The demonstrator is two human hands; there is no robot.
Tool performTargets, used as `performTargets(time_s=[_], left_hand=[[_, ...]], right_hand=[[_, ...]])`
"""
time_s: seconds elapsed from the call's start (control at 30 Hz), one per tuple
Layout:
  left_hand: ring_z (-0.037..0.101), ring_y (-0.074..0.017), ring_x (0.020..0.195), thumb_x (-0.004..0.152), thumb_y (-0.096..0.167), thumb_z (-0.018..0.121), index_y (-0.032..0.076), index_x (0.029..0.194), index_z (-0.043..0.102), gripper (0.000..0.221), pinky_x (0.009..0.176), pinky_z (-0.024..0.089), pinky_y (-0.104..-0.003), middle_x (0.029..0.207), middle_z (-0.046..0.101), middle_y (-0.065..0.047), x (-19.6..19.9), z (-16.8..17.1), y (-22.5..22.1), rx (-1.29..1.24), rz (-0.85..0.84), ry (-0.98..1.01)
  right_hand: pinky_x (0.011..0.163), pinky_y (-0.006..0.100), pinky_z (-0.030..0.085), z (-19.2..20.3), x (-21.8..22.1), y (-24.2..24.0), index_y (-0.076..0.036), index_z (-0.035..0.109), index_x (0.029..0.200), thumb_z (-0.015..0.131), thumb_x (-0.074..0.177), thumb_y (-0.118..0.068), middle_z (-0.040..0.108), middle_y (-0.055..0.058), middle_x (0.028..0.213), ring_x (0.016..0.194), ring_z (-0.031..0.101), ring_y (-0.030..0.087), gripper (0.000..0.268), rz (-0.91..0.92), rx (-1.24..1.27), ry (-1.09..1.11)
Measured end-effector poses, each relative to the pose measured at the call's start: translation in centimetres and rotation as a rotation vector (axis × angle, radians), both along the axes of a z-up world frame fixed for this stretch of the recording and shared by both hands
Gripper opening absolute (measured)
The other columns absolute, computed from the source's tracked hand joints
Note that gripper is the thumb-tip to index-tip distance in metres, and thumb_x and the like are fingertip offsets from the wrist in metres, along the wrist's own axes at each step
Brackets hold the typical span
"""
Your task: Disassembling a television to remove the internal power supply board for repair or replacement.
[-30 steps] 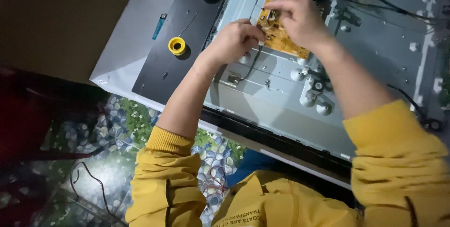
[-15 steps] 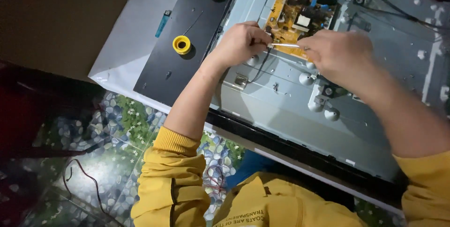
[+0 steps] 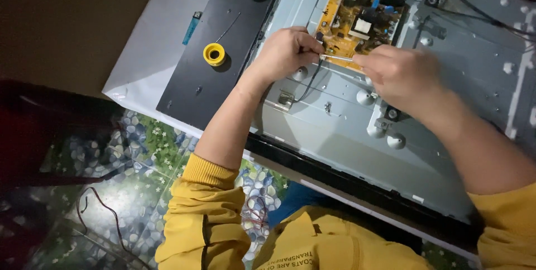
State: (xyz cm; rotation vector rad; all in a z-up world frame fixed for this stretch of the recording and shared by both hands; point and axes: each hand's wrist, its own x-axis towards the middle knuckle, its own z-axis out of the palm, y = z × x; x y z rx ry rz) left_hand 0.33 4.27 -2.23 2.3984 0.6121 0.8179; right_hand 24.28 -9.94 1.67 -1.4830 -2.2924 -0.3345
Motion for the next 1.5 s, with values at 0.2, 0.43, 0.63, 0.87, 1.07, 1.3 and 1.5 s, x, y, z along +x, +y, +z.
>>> performTargets(time_s=[0.2,0.43,0.63,0.87,1.07,1.3,1.5], left_hand=[[0.06,-0.0159,0.06,0.074,0.011,0.084,0.012,0.089,0.084,0.015,0.062,0.049,-0.031,0.076,0.065,0.0,0.2,-0.6,0.0,0.004,0.022,0.008],[0.06,-0.0164,0.062,0.074,0.009,0.085,0.011,0.091,0.084,0.018,0.063,0.049,-0.031,0.077,0.064,0.0,0.1,-0.5,0.0,-0.03,0.017,-0.013],[0.07,-0.0251,0.077,0.082,0.026,0.088,0.021,0.1,0.082,0.021,0.071,0.052,-0.039,0.077,0.063,0.0,0.1,-3.4,2.0,-0.099,-0.046,0.002],[0.056,-0.0142,0.059,0.083,0.019,0.088,0.008,0.116,0.077,0.036,0.056,0.048,-0.028,0.079,0.065,-0.003,-0.1,1.1,-0.5,-0.092,-0.072,-0.111],[0.061,-0.0256,0.066,0.081,0.013,0.077,0.004,0.091,0.081,0.013,0.063,0.049,-0.037,0.078,0.066,-0.009,0.1,1.3,-0.3,0.104,-0.028,-0.022],[0.061,-0.0204,0.059,0.078,0.009,0.08,0.005,0.09,0.079,0.012,0.06,0.05,-0.033,0.077,0.071,-0.005,0.3,0.4,0.5,-0.06,-0.037,-0.011],[0.061,-0.0136,0.054,0.078,0.01,0.081,0.004,0.087,0.08,0.011,0.057,0.051,-0.028,0.072,0.074,-0.002,0.6,0.6,0.0,-0.168,0.052,-0.027]], right_hand=[[0.052,0.033,0.052,-0.4,0.1,0.3,0.0,0.081,0.11,0.069,0.091,0.009,0.078,0.012,0.096,0.064,0.067,0.023,0.025,0.055,-0.148,0.193],[0.061,0.035,0.055,-0.6,-0.2,0.9,0.004,0.08,0.109,0.063,0.09,0.011,0.079,0.014,0.099,0.071,0.069,0.026,0.027,0.108,-0.152,0.306],[0.071,0.04,0.06,-1.5,1.9,1.6,-0.012,0.078,0.117,0.071,0.1,-0.011,0.075,0.008,0.095,0.089,0.074,0.03,0.018,0.062,-0.225,0.175],[0.058,0.038,0.052,3.4,-0.4,0.0,-0.014,0.08,0.119,0.066,0.091,-0.003,0.067,0.002,0.11,0.064,0.063,0.025,0.034,-0.099,-0.246,-0.014],[0.071,0.04,0.056,6.5,-1.2,1.8,-0.011,0.077,0.124,0.074,0.085,0.0,0.071,0.008,0.11,0.08,0.067,0.027,0.042,-0.064,-0.223,-0.003],[0.062,0.025,0.052,3.4,-1.5,5.8,0.007,0.069,0.124,0.075,0.096,0.01,0.069,0.012,0.097,0.072,0.061,0.015,0.028,-0.014,-0.2,0.774],[0.05,0.016,0.044,1.0,-2.8,8.6,-0.008,0.055,0.122,0.054,0.112,-0.006,0.072,0.005,0.1,0.064,0.059,0.006,0.01,0.011,-0.451,1.195]])
